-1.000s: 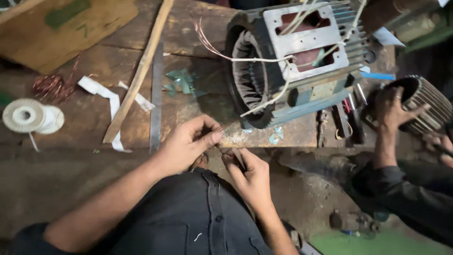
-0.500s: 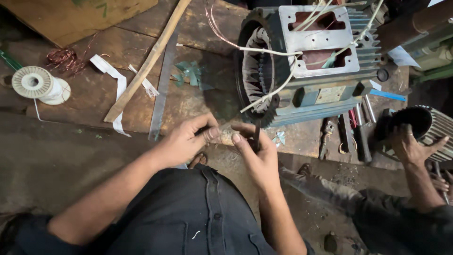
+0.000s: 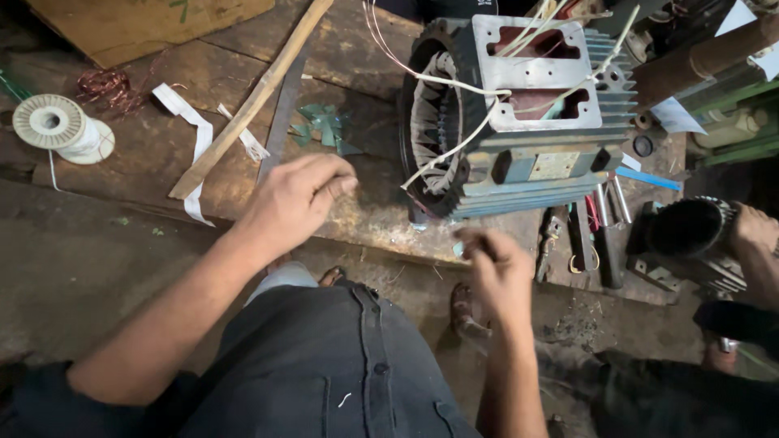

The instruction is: The person handles a motor housing and rotor, then repeatedly wraps copper wire around the stator slots by hand. The person also uses a wooden stick to push the wire into the slots.

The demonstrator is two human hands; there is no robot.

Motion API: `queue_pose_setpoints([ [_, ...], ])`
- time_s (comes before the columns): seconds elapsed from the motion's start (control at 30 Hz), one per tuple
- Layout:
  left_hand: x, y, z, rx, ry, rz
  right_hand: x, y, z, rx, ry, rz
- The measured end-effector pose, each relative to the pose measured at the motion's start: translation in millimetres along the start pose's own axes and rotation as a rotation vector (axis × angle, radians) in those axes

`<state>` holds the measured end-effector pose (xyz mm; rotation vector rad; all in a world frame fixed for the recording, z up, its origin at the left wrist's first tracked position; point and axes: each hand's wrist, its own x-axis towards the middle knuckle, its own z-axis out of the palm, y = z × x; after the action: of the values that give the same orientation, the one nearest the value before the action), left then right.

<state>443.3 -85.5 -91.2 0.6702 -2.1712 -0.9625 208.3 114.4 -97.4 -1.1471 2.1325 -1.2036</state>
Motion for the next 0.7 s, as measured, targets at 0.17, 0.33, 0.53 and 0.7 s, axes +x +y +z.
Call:
queue_pose_setpoints([
  [0.17, -19.6, 11.7, 5.5, 0.101, -0.097, 0.092, -19.6, -26.4, -21.1, -0.45, 0.346, -0.139],
  [0.33, -45.8, 23.7, -3.0, 0.198, -0.073, 0.184, -44.4, -65.1, 11.2, -0.238, 0.154, -0.311],
  [0.53, -50.9, 27.7, -4.9, 0.371, -0.09, 0.214, 4.0, -61.8, 85.0, -0.492, -0.149, -0.293],
  [0.7, -52.6, 23.1, -8.0, 0.391, -0.055, 0.153, -0.6, -43.3, 94.1, -0.265, -0.275, -0.472],
])
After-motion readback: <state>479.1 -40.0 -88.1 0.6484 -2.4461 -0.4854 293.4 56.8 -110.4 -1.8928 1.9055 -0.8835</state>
